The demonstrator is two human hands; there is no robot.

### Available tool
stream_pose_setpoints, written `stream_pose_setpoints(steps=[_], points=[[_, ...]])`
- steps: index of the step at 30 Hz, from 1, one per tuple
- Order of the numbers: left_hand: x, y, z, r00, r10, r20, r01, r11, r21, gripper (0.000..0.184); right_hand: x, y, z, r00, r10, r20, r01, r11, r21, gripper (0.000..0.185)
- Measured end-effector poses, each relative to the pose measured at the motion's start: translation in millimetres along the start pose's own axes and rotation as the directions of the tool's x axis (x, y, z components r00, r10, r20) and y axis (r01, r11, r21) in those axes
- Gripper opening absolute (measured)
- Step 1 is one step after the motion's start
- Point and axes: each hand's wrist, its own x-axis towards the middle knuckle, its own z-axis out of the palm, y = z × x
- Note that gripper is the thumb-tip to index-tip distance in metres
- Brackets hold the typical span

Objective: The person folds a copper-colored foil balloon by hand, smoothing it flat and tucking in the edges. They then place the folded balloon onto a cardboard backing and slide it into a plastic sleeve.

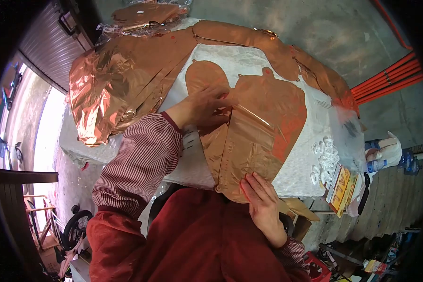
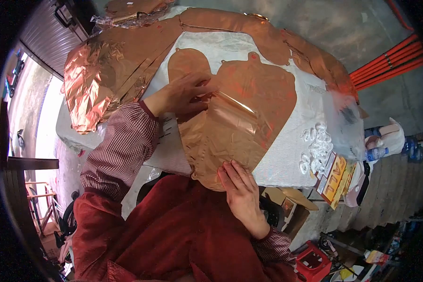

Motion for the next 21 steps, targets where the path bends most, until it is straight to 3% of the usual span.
stream_pose_setpoints(steps=[11,14,16,17,19,21], points=[[1,6,-3,0.998,-0.051,0.046,0.051,0.999,0.004,0.038,-2,3,1,1.000,0.000,0.010,0.000,1.000,0.005,0.031],[1,11,-9,0.995,-0.072,0.062,0.073,0.997,-0.012,0.039,-3,2,-8,0.997,0.004,0.083,-0.006,1.000,0.020,0.041],[2,11,-11,0.994,-0.087,0.065,0.088,0.996,-0.026,0.038,7,-8,-26,0.978,-0.016,0.209,-0.003,0.996,0.093,0.055],[1,10,-10,0.996,-0.066,0.061,0.067,0.997,-0.023,0.038,9,-7,-32,0.980,-0.022,0.197,0.005,0.996,0.085,0.055],[0,7,-8,0.998,-0.040,0.049,0.041,0.999,-0.014,0.038,6,0,-44,0.972,-0.017,0.233,-0.046,0.963,0.266,0.060],[0,7,-8,0.998,-0.025,0.059,0.023,0.999,0.034,0.039,12,13,-47,0.987,0.038,0.156,-0.077,0.966,0.249,0.057]])
